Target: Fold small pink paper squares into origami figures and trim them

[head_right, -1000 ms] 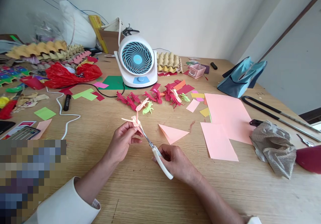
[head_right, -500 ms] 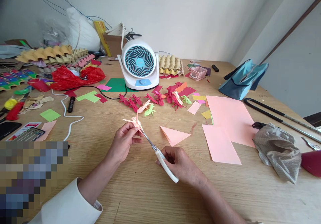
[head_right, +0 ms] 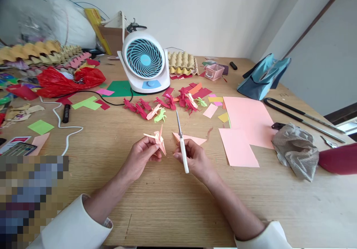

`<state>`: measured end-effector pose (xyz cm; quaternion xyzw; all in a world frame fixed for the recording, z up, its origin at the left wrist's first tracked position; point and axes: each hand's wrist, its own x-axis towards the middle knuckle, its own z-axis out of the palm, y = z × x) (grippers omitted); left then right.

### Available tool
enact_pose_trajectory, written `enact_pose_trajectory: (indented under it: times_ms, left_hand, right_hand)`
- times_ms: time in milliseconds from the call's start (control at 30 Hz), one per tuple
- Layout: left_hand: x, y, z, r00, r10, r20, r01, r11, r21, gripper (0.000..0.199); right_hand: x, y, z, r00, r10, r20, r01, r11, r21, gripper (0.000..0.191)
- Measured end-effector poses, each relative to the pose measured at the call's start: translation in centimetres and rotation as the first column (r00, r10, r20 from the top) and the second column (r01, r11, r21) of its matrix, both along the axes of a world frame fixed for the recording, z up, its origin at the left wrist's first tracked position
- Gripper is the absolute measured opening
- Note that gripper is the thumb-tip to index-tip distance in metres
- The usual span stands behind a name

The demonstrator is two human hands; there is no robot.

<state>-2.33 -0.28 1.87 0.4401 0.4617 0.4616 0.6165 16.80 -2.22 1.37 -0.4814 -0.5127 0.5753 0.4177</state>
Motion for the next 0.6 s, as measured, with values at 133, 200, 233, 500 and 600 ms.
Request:
enact_pose_trajectory:
  times_ms: [133, 200, 233, 500, 600]
  left_hand:
    - [0.9, -0.8, -0.5, 0.994, -0.093, -0.054, 0.094, 0.995, 0.024, 0.017]
    - [1.2, -1.0, -0.8, 0.989, -0.131, -0.064, 0.133, 0.991, 0.026, 0.018]
    - [1.2, -1.1, -0.9, 0.987, -0.145, -0.069, 0.147, 0.989, 0.025, 0.019]
    - [1.2, -1.3, -1.5, 0.960, -0.111, -0.257, 0.159, 0.972, 0.171, 0.013]
    - [1.1, -1.5, -1.7, 0.946, -0.090, -0.311, 0.157, 0.968, 0.196, 0.011]
  right_hand:
    - [-1.0, -0.1, 0.0, 0.994, -0.032, -0.107, 0.026, 0.998, -0.049, 0.051]
    - [-1.1, -0.1, -0.1, 0.991, -0.026, -0.129, 0.018, 0.998, -0.067, 0.053]
    - [-1.1, -0.2, -0.2, 0.991, -0.025, -0.132, 0.016, 0.997, -0.071, 0.053]
    - [-1.3, -0.3, 0.4, 0.994, -0.033, -0.102, 0.022, 0.993, -0.112, 0.052]
    - [-1.3, -0.4, 0.8, 0.996, -0.030, -0.080, 0.022, 0.994, -0.108, 0.049]
